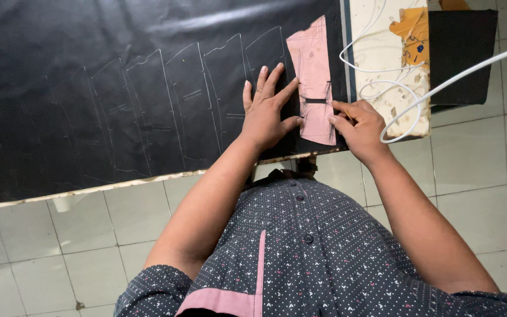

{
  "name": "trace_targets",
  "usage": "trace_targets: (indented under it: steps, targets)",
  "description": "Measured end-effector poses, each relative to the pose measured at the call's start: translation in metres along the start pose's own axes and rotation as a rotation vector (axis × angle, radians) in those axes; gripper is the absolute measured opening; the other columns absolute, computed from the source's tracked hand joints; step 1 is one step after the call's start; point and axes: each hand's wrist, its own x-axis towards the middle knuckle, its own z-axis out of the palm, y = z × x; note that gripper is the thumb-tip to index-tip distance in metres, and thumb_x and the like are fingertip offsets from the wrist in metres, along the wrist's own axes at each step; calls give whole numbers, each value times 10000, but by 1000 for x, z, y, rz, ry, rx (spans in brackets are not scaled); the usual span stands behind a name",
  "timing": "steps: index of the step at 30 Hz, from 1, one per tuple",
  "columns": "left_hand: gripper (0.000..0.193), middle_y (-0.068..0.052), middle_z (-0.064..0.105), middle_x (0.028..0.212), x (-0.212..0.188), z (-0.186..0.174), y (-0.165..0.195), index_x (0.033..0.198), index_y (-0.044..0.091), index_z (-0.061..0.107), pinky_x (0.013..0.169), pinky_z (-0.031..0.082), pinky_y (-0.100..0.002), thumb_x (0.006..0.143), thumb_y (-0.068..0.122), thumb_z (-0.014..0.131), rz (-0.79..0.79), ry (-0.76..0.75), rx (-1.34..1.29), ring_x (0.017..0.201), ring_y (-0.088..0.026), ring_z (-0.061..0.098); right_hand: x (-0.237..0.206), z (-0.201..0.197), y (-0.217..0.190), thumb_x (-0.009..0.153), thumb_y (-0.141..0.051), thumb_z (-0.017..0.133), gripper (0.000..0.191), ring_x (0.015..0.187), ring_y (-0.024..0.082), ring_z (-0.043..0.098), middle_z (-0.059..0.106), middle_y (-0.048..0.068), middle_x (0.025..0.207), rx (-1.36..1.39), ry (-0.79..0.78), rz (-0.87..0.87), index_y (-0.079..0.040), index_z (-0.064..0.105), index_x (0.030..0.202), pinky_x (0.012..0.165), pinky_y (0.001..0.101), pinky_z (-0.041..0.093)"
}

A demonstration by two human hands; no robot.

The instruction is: The person aligns a pink pattern piece on a black marking sheet and traces around its edges with a marking pen. They reposition the piece, flip it over, and continue tracing the outline and internal marks onto the sheet below.

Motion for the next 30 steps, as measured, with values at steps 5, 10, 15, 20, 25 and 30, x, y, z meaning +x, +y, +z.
trace_targets:
  steps: [5,10,15,20,25,30]
  targets:
    - [888,-69,236,1672,1,0,1,1495,308,502,1241,6,-582,706,416,894,9,-13,4,1572,-316,112,0,2,1,883,-85,801,334,807,122,616,642,44,898,30,12,15,-73,773,1216,745,257,501]
    - [884,-66,237,1673,1,1,1,1489,304,509,1247,8,-581,703,424,896,7,-10,-1,1575,-312,113,0,2,2,883,-85,803,337,799,122,609,634,43,892,46,18,13,-68,771,1219,741,256,497]
    - [895,-64,252,1673,0,2,-1,1486,297,520,1252,18,-578,687,429,902,12,8,-13,1577,-309,126,0,-1,-1,900,-95,793,342,811,124,613,633,46,906,38,-20,23,-70,764,1241,744,259,499]
    - [889,-70,252,1675,1,4,-3,1484,299,526,1248,22,-587,690,432,902,29,31,5,1576,-312,135,2,0,-3,890,-104,792,339,801,132,615,635,51,910,24,-17,33,-73,766,1227,734,270,500]
    - [885,-68,249,1674,1,5,-4,1483,312,524,1247,21,-589,692,443,897,20,11,8,1575,-316,129,1,-1,-1,895,-110,792,333,806,129,618,639,51,906,9,-18,5,-76,768,1226,738,270,501]
    - [885,-68,239,1677,1,4,-4,1489,317,517,1244,17,-591,699,451,892,17,6,23,1576,-314,120,2,1,-2,887,-114,794,336,784,135,610,631,56,892,9,-14,28,-82,773,1221,721,272,498]
